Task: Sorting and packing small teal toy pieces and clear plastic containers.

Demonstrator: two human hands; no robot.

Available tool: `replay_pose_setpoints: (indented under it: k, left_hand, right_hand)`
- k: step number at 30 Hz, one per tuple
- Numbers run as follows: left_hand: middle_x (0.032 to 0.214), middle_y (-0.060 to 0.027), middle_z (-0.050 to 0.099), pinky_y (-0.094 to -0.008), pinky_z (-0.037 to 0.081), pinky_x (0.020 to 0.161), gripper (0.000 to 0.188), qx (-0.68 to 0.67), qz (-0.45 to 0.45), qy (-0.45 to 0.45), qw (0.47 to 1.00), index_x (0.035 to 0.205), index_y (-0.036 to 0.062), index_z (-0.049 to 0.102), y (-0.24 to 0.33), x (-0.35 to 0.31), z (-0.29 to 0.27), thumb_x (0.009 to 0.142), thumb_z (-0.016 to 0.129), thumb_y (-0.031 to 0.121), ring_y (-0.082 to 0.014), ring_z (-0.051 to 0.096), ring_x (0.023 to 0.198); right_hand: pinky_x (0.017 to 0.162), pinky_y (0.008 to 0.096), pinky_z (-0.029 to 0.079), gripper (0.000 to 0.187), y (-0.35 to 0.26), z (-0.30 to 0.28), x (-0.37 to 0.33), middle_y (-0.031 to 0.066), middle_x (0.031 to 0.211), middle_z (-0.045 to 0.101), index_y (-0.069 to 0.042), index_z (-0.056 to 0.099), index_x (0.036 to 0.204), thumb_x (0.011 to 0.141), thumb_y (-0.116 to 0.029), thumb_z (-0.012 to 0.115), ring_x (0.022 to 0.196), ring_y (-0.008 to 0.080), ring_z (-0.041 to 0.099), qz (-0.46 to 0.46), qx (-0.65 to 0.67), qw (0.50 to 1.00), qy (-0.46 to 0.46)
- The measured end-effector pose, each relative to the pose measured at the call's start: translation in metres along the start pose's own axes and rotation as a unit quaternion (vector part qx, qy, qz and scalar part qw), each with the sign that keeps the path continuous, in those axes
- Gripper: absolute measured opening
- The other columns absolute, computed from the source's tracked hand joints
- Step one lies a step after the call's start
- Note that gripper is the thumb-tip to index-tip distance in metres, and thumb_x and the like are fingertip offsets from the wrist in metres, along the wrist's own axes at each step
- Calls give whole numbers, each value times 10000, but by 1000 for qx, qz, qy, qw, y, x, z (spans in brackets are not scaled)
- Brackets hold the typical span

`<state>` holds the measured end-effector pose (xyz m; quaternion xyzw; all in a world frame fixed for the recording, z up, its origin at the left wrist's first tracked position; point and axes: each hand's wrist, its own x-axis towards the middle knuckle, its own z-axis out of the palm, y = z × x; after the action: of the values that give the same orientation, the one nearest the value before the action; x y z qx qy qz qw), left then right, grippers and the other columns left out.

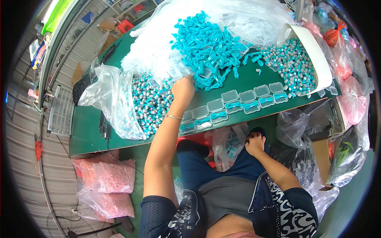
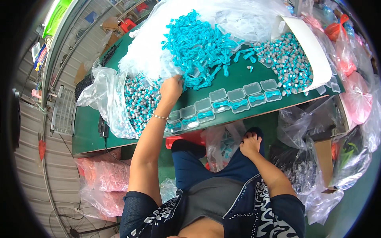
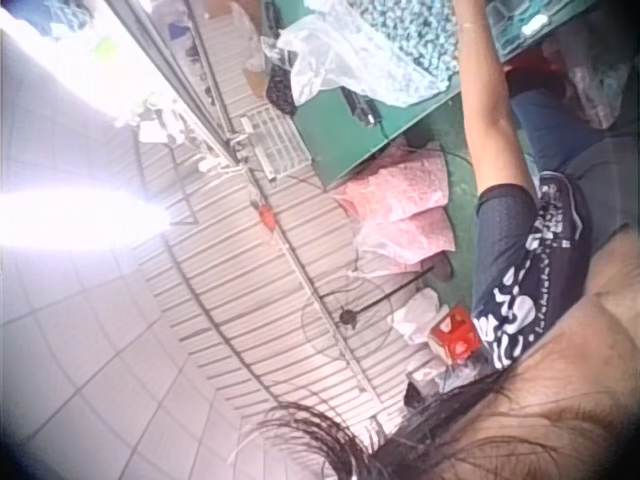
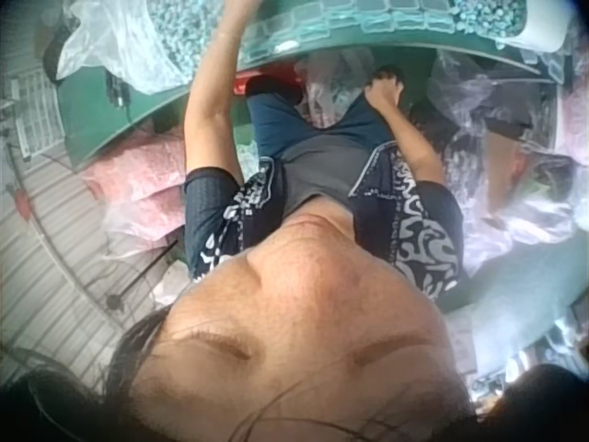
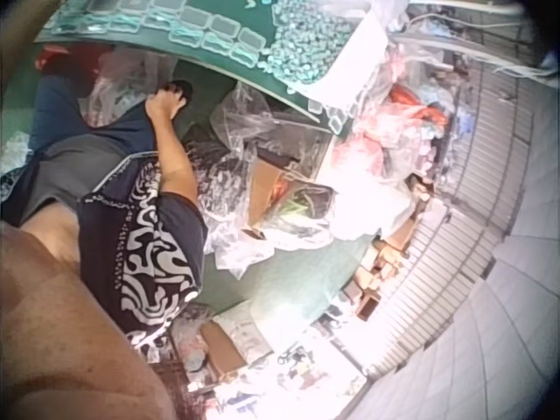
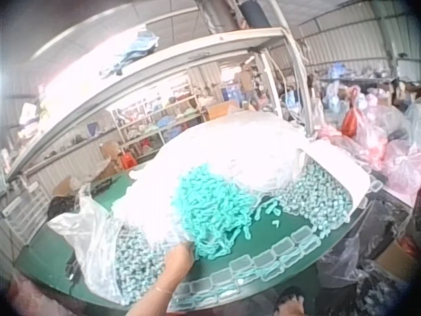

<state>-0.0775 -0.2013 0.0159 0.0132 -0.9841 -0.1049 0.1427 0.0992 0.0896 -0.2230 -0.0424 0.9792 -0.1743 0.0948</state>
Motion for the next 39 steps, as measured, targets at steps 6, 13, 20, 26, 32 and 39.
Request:
replay_pose_setpoints:
  k: [6, 13, 20, 26, 32, 39]
  left_hand:
    - [864, -190, 687, -469, 525, 719, 211, 15, -19, -6, 1000, 1012, 119, 694, 2, 3, 11, 831, 620, 196, -393, 660, 818]
    - [855, -174, 686, -419, 529, 709, 190, -114, 4, 72, 991, 976, 64, 683, -20, -8, 21, 796, 644, 112, -347, 668, 785]
    - [774, -124, 671, -318, 512, 637, 219, -257, 2, 80, 963, 972, 12, 658, -32, -36, -6, 776, 714, 92, -203, 634, 649]
    - [788, -90, 686, -293, 518, 637, 218, -349, -30, 76, 934, 982, -1, 654, -46, -43, -9, 793, 717, 87, -139, 633, 670]
    - [832, -86, 699, -280, 530, 659, 241, -557, -73, 5, 827, 1017, -8, 656, -33, -48, -11, 791, 712, 54, -124, 654, 717]
    - [922, -87, 693, -289, 538, 675, 283, -353, 7, 117, 928, 1029, 5, 646, -32, -38, 2, 759, 730, 8, -153, 675, 765]
  right_hand:
    - [958, 505, 292, 259, 4, -1, 0, 46, 1177, 559, -162, 718, 945, 735, -266, 608, 1220, 262, 397, -4, 16, 1000, 0]
    - [959, 492, 298, 252, 11, 4, -4, 39, 1174, 568, -164, 716, 944, 738, -260, 610, 1215, 257, 406, -12, 32, 999, 40]
    - [970, 481, 304, 208, 13, 3, -8, 14, 1143, 591, -168, 721, 911, 739, -236, 625, 1198, 248, 435, -20, 53, 997, 54]
    - [935, 477, 356, 148, 18, 4, -12, 20, 1051, 632, -174, 713, 863, 728, -173, 652, 1135, 258, 498, -58, 99, 992, 59]
    - [886, 436, 418, 111, 19, -8, -30, 15, 962, 653, -159, 697, 828, 727, -131, 660, 1049, 261, 559, -83, 152, 984, 50]
    - [846, 418, 451, 107, 3, -24, -44, 48, 933, 661, -131, 700, 848, 753, -113, 653, 978, 281, 595, -125, 161, 979, 25]
